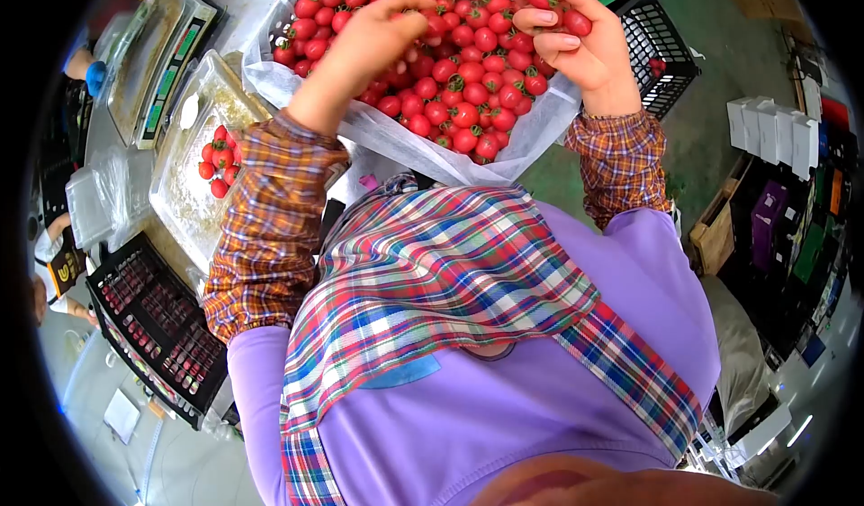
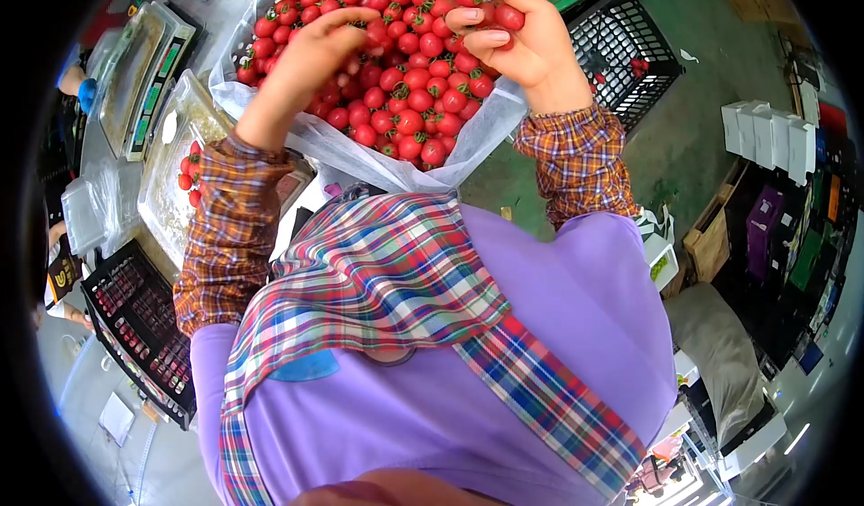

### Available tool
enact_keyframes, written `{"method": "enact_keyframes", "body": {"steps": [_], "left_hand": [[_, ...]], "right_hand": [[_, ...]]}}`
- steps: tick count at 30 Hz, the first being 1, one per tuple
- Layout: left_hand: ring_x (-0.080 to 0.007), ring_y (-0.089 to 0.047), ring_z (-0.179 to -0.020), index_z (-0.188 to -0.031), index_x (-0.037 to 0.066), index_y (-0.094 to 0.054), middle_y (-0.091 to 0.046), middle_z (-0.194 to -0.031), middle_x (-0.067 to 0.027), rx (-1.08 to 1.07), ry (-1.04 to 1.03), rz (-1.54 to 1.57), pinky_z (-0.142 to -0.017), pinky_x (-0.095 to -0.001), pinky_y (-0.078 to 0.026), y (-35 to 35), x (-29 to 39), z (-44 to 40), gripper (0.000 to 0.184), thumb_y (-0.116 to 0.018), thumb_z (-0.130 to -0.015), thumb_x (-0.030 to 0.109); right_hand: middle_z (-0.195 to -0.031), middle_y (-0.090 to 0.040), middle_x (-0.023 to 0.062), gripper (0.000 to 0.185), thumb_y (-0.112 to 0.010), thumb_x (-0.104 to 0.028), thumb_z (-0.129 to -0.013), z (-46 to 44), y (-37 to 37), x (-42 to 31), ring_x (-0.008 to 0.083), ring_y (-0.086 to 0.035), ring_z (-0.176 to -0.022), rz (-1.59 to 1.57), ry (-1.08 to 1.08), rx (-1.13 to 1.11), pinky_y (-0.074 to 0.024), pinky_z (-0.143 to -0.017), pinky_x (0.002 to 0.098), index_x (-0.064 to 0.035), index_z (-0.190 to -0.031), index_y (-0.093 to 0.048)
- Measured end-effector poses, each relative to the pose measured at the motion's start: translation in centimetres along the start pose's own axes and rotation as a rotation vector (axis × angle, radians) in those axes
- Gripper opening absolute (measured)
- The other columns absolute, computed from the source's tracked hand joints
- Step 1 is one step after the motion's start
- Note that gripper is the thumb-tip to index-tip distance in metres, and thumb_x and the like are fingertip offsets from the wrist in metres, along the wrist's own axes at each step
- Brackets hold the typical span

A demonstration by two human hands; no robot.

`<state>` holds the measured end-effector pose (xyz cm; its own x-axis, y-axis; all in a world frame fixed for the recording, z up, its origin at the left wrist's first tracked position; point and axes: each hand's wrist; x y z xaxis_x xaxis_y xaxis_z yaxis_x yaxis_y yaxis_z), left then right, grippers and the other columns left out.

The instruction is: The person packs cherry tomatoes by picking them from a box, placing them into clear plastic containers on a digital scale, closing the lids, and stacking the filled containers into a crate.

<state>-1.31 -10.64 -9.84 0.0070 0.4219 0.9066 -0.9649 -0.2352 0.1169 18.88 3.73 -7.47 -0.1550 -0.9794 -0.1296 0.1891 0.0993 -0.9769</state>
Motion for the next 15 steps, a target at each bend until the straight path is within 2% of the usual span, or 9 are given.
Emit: {"method": "enact_keyframes", "body": {"steps": [3, 6, 7, 8, 10, 11, 12, 13, 15], "left_hand": [[-0.0067, -0.051, -0.066, -0.140, 0.008, -0.035, -0.061, -0.108, -0.0097, -0.244, 0.075, 0.534, -0.046, -0.0155, -0.037, 2.3, 1.0, 0.8, 0.055, -0.048, -0.086, 0.012], [-0.0078, -0.055, -0.067, -0.130, 0.007, -0.048, -0.063, -0.106, -0.0078, -0.358, 0.035, 0.533, -0.050, -0.0170, -0.041, 2.6, 0.5, 0.2, 0.044, -0.052, -0.087, 0.017], [-0.0062, -0.051, -0.065, -0.130, 0.006, -0.046, -0.062, -0.102, -0.0068, -0.245, 0.050, 0.458, -0.046, -0.0150, -0.036, 1.5, 1.1, 0.6, 0.043, -0.054, -0.088, 0.015], [-0.0076, -0.052, -0.067, -0.116, 0.005, -0.057, -0.062, -0.101, -0.0028, -0.157, 0.047, 0.239, -0.050, -0.0187, -0.041, 0.7, 0.9, -0.1, 0.031, -0.060, -0.088, 0.018], [-0.0141, -0.057, -0.069, -0.106, 0.007, -0.064, -0.062, -0.095, -0.0034, 0.039, -0.431, -0.405, -0.058, -0.0265, -0.048, -1.1, -1.4, -1.5, 0.025, -0.066, -0.084, 0.020], [-0.0252, -0.061, -0.072, -0.099, 0.012, -0.067, -0.061, -0.088, -0.0110, 0.248, -0.785, -0.803, -0.066, -0.0383, -0.052, -1.6, -2.3, -1.9, 0.025, -0.070, -0.076, 0.022], [-0.0298, -0.061, -0.078, -0.097, 0.012, -0.066, -0.056, -0.090, -0.0114, 0.264, -0.674, -0.948, -0.066, -0.0409, -0.053, -2.6, -1.4, -0.5, 0.026, -0.071, -0.073, 0.022], [-0.0302, -0.062, -0.078, -0.096, 0.013, -0.065, -0.055, -0.093, -0.0121, 0.258, -0.649, -0.998, -0.066, -0.0415, -0.053, -3.1, -1.4, -0.5, 0.024, -0.070, -0.074, 0.022], [-0.0321, -0.061, -0.078, -0.093, 0.013, -0.063, -0.054, -0.094, -0.0133, 0.273, -0.622, -1.072, -0.064, -0.0426, -0.053, -3.6, -1.4, -0.6, 0.020, -0.068, -0.075, 0.019]], "right_hand": [[-0.108, -0.050, 0.0120, 0.022, -0.047, -0.019, -0.095, 0.6, 0.0, -0.1, 0.0143, -0.042, -0.076, 0.207, 0.091, 0.052, -0.0341, -0.048, 0.0176, -0.0054, -0.111, -0.055], [-0.115, -0.051, 0.0109, 0.027, -0.048, -0.020, -0.096, 1.1, 0.1, 0.2, 0.0122, -0.042, -0.076, 0.475, 0.094, -0.059, -0.0349, -0.049, 0.0176, -0.0045, -0.118, -0.052], [-0.120, -0.048, 0.0116, 0.028, -0.046, -0.019, -0.097, 0.8, 0.5, 0.0, 0.0119, -0.039, -0.076, 0.545, 0.084, -0.142, -0.0349, -0.050, 0.0167, -0.0038, -0.120, -0.049], [-0.125, -0.045, 0.0122, 0.028, -0.044, -0.018, -0.098, 0.6, 0.9, -0.2, 0.0116, -0.037, -0.077, 0.615, 0.074, -0.226, -0.0348, -0.050, 0.0157, -0.0030, -0.122, -0.046], [-0.118, -0.052, 0.0082, 0.022, -0.056, -0.014, -0.091, 0.2, 0.2, -0.5, 0.0127, -0.048, -0.081, 1.146, 0.188, -0.205, -0.0433, -0.060, 0.0226, -0.0045, -0.111, -0.058], [-0.109, -0.055, 0.0067, 0.020, -0.059, -0.013, -0.089, -0.3, -0.2, 0.2, 0.0131, -0.052, -0.082, 1.547, 0.397, -0.197, -0.0451, -0.062, 0.0250, -0.0055, -0.107, -0.061], [-0.099, -0.059, 0.0052, 0.017, -0.062, -0.013, -0.086, -0.8, -0.6, 0.9, 0.0134, -0.055, -0.083, 1.940, 0.622, -0.184, -0.0468, -0.064, 0.0273, -0.0066, -0.102, -0.065], [-0.097, -0.058, 0.0043, 0.015, -0.069, -0.011, -0.079, -1.1, -1.1, 1.5, 0.0199, -0.059, -0.092, 2.067, 0.661, -0.129, -0.0484, -0.074, 0.0336, -0.0089, -0.093, -0.068], [-0.102, -0.056, 0.0049, 0.016, -0.068, -0.010, -0.078, -1.4, -1.3, 2.0, 0.0212, -0.058, -0.094, 2.298, 0.559, -0.065, -0.0477, -0.077, 0.0317, -0.0075, -0.094, -0.066]]}}
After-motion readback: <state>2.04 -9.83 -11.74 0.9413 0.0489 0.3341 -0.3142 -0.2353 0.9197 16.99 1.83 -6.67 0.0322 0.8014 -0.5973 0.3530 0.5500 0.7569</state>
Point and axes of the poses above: each hand's wrist, its own z-axis away from the middle knuckle, its own y-axis out of the back of the hand, x = y × z
